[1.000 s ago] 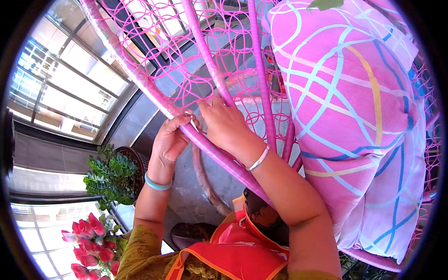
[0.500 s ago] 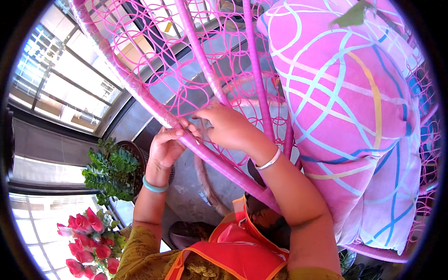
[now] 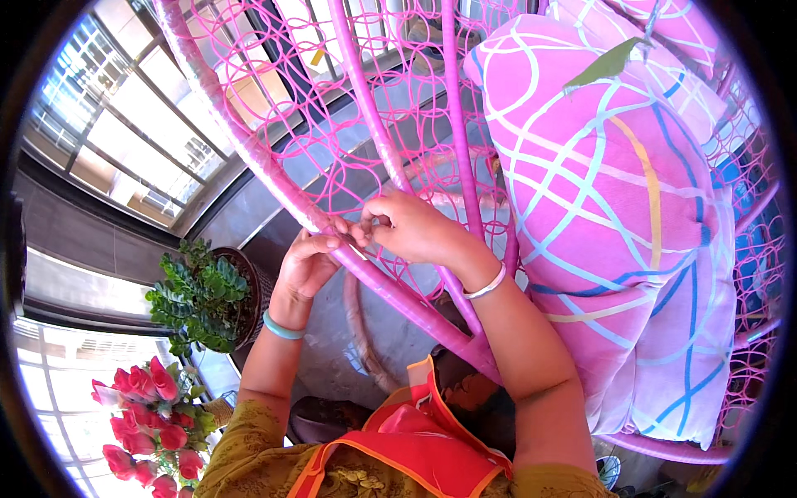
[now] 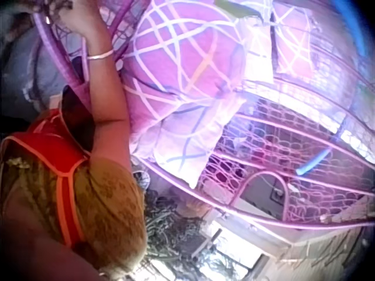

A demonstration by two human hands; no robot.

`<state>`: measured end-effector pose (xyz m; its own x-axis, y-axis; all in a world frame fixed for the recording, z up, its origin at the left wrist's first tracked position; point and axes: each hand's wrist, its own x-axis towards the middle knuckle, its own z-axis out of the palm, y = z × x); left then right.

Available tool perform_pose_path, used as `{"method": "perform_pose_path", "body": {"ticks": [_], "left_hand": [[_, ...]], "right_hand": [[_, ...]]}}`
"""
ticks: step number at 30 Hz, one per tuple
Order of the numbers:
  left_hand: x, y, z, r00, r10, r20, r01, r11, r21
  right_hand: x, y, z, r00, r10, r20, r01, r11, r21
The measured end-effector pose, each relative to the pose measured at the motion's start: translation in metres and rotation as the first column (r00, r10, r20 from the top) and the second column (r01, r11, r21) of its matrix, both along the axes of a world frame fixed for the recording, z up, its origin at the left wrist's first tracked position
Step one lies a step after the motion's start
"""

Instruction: The person wraps clear tape around the pink frame of a woven chair, pulling the tape from a roll and pressing it against the chair frame by hand.

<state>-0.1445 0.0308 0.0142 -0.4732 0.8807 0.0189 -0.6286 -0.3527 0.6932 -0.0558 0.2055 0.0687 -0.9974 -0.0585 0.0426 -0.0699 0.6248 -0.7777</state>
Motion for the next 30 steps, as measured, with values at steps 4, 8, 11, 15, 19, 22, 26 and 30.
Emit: {"method": "perform_pose_path", "body": {"ticks": [4,8,11,15,19,22,26,30], "left_hand": [[-0.002,0.0,0.0,0.997,0.004,-0.071,-0.006,1.0,-0.025],[0.0,0.001,-0.005,0.998,0.04,-0.054,-0.041,0.999,-0.015],[0.002,0.001,-0.006,0.999,0.046,-0.029,-0.047,0.998,-0.029],[0.009,0.003,-0.007,0.998,0.056,-0.008,-0.056,0.998,-0.011],[0.016,0.005,-0.013,0.996,0.094,0.01,-0.094,0.993,0.068],[0.016,-0.004,-0.017,0.992,0.124,0.018,-0.125,0.988,0.09],[0.015,0.0,-0.02,0.987,0.149,0.057,-0.154,0.984,0.095],[0.01,-0.003,-0.014,0.986,0.164,-0.01,-0.163,0.984,0.072]], "right_hand": [[0.01,-0.003,0.018,0.994,-0.046,-0.098,0.058,0.99,0.126],[0.009,-0.005,0.027,0.934,0.116,-0.338,-0.067,0.986,0.152],[0.008,-0.011,0.035,0.911,0.188,-0.367,-0.111,0.969,0.221],[0.004,-0.016,0.038,0.933,0.239,-0.27,-0.204,0.967,0.151],[-0.016,-0.027,0.068,0.926,0.371,0.061,-0.37,0.868,0.331],[-0.029,-0.06,0.095,0.844,0.421,0.333,-0.537,0.659,0.527],[-0.043,-0.085,0.125,0.716,0.246,0.653,-0.668,0.513,0.539],[-0.053,-0.101,0.157,0.559,0.12,0.82,-0.795,0.36,0.489]]}}
